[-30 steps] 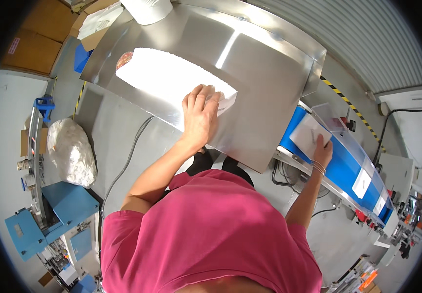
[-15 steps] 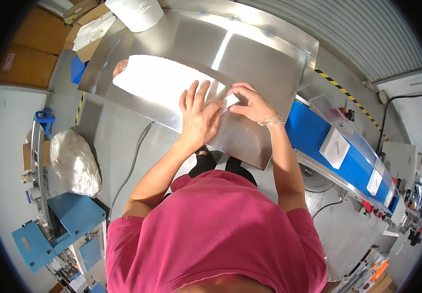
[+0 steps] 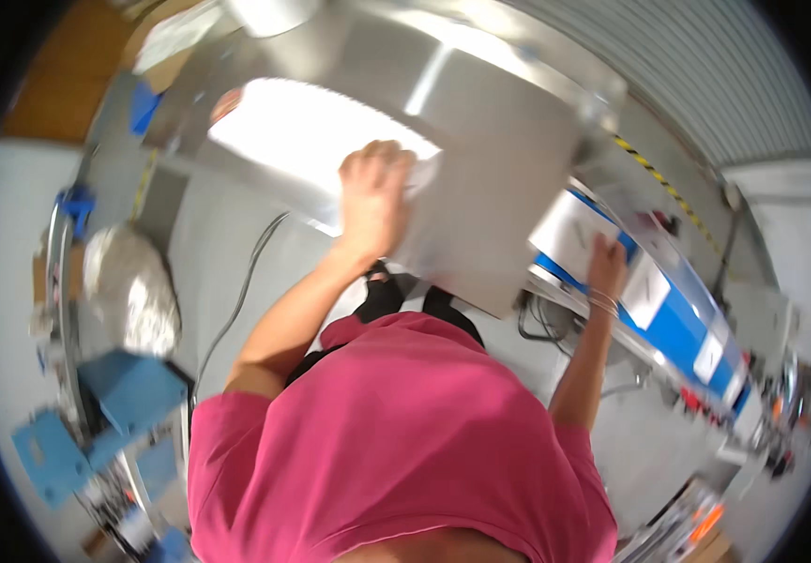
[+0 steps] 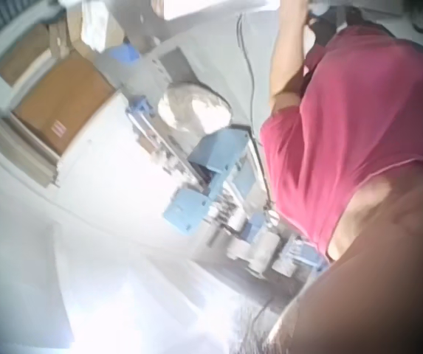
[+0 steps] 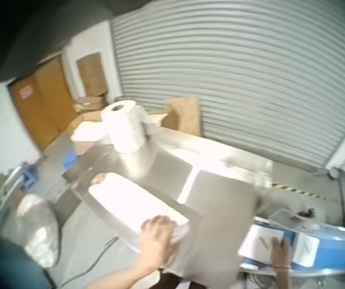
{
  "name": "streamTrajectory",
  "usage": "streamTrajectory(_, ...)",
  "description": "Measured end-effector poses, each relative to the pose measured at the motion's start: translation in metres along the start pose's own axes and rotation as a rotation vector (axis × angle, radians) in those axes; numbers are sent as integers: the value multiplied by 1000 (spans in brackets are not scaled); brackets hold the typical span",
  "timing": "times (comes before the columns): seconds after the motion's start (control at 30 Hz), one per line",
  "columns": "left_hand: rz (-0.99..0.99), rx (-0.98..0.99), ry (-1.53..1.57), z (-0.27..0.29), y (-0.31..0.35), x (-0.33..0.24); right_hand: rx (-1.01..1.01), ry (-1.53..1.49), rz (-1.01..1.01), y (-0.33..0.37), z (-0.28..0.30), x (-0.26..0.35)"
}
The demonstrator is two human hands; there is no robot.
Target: Taking stacks of paper sheets from a machine and placing individual sheets onto a moving conveyor belt.
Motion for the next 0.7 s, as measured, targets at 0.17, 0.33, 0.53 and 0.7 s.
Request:
streamTrajectory(0.17,66,6,-13,5,8,16,-94,-266,130,5,-16,18)
streamTrajectory(0.33,80,51,-39,8,2,8,-322,227,110,-22,11,-21)
streamTrajectory(0.53,141,96,15,5,1,3,-253,48,642,17,16,91)
streamTrajectory(0.7,98,184,48,3,0,-4,705,-490,674,75,-83,216)
Point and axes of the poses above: each hand's wrist, its own y-axis away from the middle knuckle, its own z-axis out of the back of the hand, x = y × z, the point moved 6 cm from there along -y, towards the middle knuckle, and after that the axes turned 2 degrees about -y, right-handed, at the moved point
